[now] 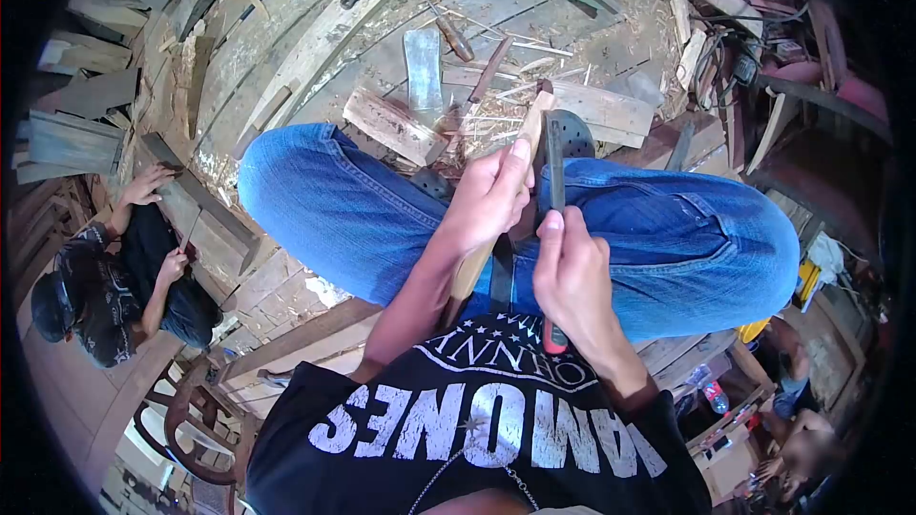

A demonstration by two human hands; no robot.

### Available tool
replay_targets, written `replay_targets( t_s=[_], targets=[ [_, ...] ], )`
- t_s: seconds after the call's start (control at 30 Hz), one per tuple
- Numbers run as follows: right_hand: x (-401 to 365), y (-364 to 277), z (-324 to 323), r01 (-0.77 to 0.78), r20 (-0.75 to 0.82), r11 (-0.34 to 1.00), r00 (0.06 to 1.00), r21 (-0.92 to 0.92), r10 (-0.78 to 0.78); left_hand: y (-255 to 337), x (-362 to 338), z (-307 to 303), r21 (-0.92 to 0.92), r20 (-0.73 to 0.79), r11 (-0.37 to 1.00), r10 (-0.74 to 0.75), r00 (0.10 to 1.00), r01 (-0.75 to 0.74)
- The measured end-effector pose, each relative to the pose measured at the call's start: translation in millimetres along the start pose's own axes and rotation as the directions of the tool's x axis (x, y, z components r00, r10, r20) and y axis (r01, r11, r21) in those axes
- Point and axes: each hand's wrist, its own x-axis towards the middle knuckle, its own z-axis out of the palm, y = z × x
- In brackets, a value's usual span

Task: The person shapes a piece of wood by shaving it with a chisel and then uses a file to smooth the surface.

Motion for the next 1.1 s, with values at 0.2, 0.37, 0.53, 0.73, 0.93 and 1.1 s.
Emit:
replay_targets(
  t_s=[0.2, 0.37, 0.53, 0.73, 0.93, 1.1],
  targets=[
    [33.9, 13.0, 21.5, 0.022, -0.129, 0.998, 0.991, -0.052, -0.028, -48.8, 13.0, 14.2, 0.400, -0.156, 0.872, 0.366, 0.917, -0.280],
    [72.6, -3.8, -21.4, -0.029, -0.302, 0.998, 0.952, 0.064, 0.047, -29.6, -9.9, 7.4, 0.060, -0.083, 0.993, -0.092, 0.992, 0.097],
    [44.2, -14.9, -43.4, -0.073, -0.177, 0.919, 0.972, 0.387, 0.152, -12.7, -16.0, -5.1, 0.036, -0.020, 0.998, -0.043, 0.999, 0.044],
    [7.4, -0.7, -23.2, -0.089, -0.040, 0.918, 0.993, 0.387, 0.113, 26.7, -27.7, -10.9, -0.067, 0.038, 0.990, 0.128, 0.991, -0.125],
    [14.4, -17.4, -31.6, 0.034, 0.049, 0.889, 0.997, 0.457, -0.064, 94.0, -53.6, -17.6, 0.059, 0.051, 0.882, 0.465, 0.884, -0.467],
    [22.4, -60.2, -88.6, 0.189, 0.063, 0.757, 0.955, 0.626, -0.291, 146.5, -73.9, -1.9, 0.306, 0.013, 0.712, 0.661, 0.750, -0.632]
  ],
)
